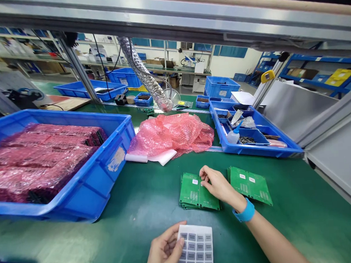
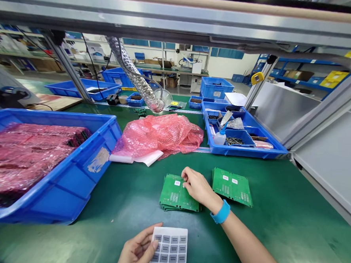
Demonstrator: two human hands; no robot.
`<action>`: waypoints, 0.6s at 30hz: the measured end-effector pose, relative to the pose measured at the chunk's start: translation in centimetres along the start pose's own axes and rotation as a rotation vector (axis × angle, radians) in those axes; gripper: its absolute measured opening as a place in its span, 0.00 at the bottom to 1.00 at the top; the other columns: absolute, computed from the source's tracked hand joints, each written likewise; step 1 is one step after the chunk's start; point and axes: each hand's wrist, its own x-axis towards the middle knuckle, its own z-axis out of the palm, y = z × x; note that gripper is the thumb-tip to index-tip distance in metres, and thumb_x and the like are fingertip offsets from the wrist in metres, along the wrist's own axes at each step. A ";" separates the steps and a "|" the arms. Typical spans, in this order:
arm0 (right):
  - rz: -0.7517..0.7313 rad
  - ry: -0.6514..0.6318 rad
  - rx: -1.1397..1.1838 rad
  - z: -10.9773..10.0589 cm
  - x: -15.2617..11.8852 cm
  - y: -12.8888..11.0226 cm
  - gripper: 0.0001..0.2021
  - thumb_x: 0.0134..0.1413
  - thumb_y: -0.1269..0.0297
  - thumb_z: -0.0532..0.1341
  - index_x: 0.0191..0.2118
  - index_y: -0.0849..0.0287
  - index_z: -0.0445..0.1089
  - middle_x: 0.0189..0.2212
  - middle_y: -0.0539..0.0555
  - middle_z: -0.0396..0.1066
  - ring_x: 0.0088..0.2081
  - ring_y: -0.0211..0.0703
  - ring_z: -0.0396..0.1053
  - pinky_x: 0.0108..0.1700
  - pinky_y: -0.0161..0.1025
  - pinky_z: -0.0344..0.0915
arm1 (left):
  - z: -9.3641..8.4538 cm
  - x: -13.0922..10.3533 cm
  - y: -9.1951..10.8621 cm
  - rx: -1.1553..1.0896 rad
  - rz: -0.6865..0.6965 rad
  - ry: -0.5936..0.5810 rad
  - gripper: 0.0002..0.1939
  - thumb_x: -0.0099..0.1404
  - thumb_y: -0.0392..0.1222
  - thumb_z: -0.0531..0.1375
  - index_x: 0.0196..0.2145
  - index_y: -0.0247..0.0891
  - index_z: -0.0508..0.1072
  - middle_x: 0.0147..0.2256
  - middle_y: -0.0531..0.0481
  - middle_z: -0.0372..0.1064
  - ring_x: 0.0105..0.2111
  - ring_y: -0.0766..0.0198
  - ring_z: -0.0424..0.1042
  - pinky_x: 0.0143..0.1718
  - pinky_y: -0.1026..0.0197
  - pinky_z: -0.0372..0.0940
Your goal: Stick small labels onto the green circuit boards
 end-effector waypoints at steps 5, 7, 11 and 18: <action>-0.100 -0.094 -0.139 0.3 -1.0 -1.3 0.33 0.45 0.56 0.68 0.57 0.56 0.57 0.56 0.62 0.61 0.58 0.57 0.57 0.56 0.54 0.57 | 0.3 -0.1 0.6 0.009 -0.001 0.020 0.27 0.56 0.56 0.65 0.47 0.35 0.74 0.33 0.44 0.79 0.32 0.57 0.77 0.35 0.62 0.68; -0.104 -0.174 -0.171 0.7 -1.4 -1.8 0.51 0.36 0.50 0.72 0.64 0.57 0.48 0.60 0.65 0.56 0.61 0.62 0.53 0.59 0.58 0.53 | 0.3 -0.2 0.9 0.006 0.015 0.025 0.29 0.56 0.56 0.65 0.51 0.37 0.72 0.32 0.45 0.79 0.33 0.58 0.76 0.36 0.63 0.68; -0.104 -0.126 -0.184 -1.0 -2.5 -2.1 0.54 0.38 0.53 0.71 0.67 0.55 0.41 0.62 0.65 0.54 0.62 0.60 0.53 0.59 0.57 0.52 | 0.0 -0.5 1.5 0.108 0.067 0.036 0.23 0.57 0.55 0.65 0.47 0.40 0.76 0.39 0.45 0.78 0.39 0.56 0.75 0.42 0.64 0.67; 0.125 0.017 -0.337 -9.6 -7.6 4.4 0.44 0.45 0.55 0.66 0.66 0.55 0.45 0.63 0.62 0.53 0.63 0.58 0.53 0.61 0.57 0.51 | 0.7 -1.8 3.0 0.090 0.140 0.170 0.20 0.50 0.50 0.70 0.41 0.41 0.79 0.38 0.48 0.76 0.37 0.58 0.75 0.38 0.67 0.69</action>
